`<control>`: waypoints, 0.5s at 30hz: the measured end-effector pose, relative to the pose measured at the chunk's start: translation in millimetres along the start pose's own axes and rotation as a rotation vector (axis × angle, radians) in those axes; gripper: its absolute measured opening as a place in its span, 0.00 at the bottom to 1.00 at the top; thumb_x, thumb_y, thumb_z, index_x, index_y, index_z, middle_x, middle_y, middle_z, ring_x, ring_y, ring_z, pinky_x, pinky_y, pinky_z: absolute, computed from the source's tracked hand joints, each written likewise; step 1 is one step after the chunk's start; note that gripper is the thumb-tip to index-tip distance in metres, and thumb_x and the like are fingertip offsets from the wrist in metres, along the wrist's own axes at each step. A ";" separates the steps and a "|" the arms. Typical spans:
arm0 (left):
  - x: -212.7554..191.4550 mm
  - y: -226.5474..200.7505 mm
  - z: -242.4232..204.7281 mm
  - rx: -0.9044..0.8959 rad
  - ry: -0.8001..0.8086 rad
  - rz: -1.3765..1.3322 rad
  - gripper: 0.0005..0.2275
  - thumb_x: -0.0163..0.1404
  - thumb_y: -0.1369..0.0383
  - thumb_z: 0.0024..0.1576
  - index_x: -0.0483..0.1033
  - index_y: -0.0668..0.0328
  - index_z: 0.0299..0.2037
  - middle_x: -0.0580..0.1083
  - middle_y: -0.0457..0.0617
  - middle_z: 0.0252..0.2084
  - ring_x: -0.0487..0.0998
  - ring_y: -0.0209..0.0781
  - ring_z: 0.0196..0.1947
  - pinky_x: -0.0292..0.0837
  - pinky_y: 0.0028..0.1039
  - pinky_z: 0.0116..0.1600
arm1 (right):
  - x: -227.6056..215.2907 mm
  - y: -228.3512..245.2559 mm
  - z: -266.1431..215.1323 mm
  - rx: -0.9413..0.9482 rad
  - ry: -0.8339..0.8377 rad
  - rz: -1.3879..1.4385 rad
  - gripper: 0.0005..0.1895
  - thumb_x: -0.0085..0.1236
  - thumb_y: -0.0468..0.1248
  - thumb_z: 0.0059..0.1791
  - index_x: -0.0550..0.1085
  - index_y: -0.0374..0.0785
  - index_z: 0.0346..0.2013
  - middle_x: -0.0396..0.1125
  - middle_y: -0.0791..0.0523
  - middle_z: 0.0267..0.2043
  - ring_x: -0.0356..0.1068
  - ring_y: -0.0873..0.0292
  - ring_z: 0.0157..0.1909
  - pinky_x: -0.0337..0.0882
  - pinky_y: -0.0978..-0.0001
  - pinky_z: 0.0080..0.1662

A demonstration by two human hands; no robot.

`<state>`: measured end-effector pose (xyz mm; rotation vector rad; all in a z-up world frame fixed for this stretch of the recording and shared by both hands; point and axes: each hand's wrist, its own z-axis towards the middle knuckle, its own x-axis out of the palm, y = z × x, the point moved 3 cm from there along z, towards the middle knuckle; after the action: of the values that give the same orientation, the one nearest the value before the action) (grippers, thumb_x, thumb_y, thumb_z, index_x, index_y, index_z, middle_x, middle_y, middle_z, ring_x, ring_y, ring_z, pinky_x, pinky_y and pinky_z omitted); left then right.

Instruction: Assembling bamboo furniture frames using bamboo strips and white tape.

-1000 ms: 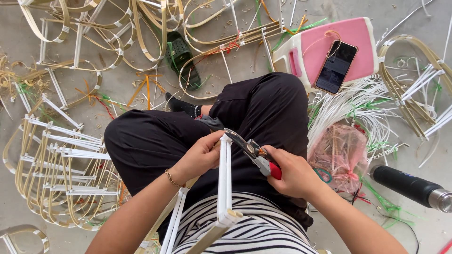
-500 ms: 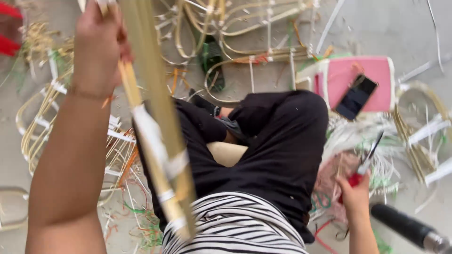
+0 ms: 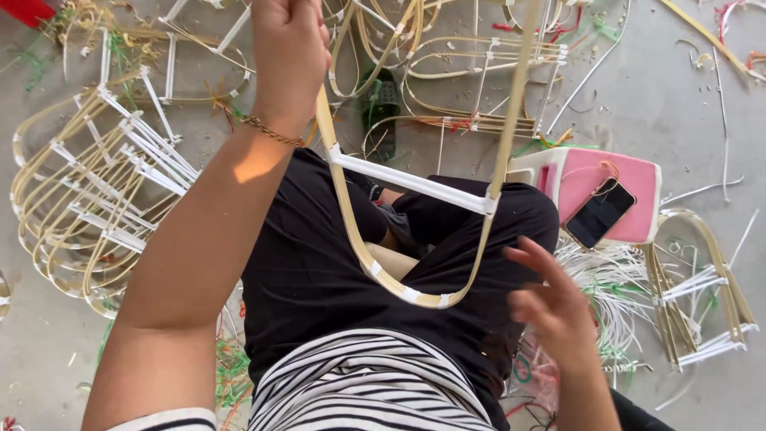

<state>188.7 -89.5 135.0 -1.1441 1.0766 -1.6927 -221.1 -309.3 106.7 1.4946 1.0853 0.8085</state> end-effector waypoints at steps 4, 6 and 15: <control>8.9 -8.7 -28.9 -0.073 -0.002 0.043 0.13 0.48 0.65 0.71 0.65 0.61 0.34 0.64 0.41 0.25 0.63 0.27 0.19 0.56 0.22 0.21 | 67.0 -0.2 40.9 0.015 0.177 -0.153 0.34 0.59 0.32 0.50 0.61 0.36 0.70 0.69 0.52 0.50 0.66 0.70 0.29 0.68 0.78 0.30; 25.0 -48.8 -60.7 0.206 0.263 0.503 0.19 0.53 0.61 0.69 0.61 0.65 0.61 0.73 0.46 0.41 0.80 0.35 0.33 0.77 0.23 0.35 | 68.4 -25.8 64.7 0.000 0.090 -0.032 0.23 0.52 0.33 0.56 0.65 0.36 0.67 0.65 0.55 0.38 0.62 0.69 0.30 0.69 0.76 0.33; 40.2 -91.6 -177.3 0.496 0.609 1.210 0.28 0.49 0.79 0.62 0.54 0.78 0.73 0.76 0.56 0.47 0.75 0.38 0.27 0.73 0.27 0.34 | 71.4 -48.7 94.5 -0.024 0.118 0.492 0.20 0.44 0.35 0.60 0.59 0.41 0.67 0.66 0.54 0.42 0.63 0.65 0.37 0.69 0.72 0.43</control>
<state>-5.0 -62.1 191.5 0.3950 1.2031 -1.1384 -119.8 -276.0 35.8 1.7377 0.7915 1.2569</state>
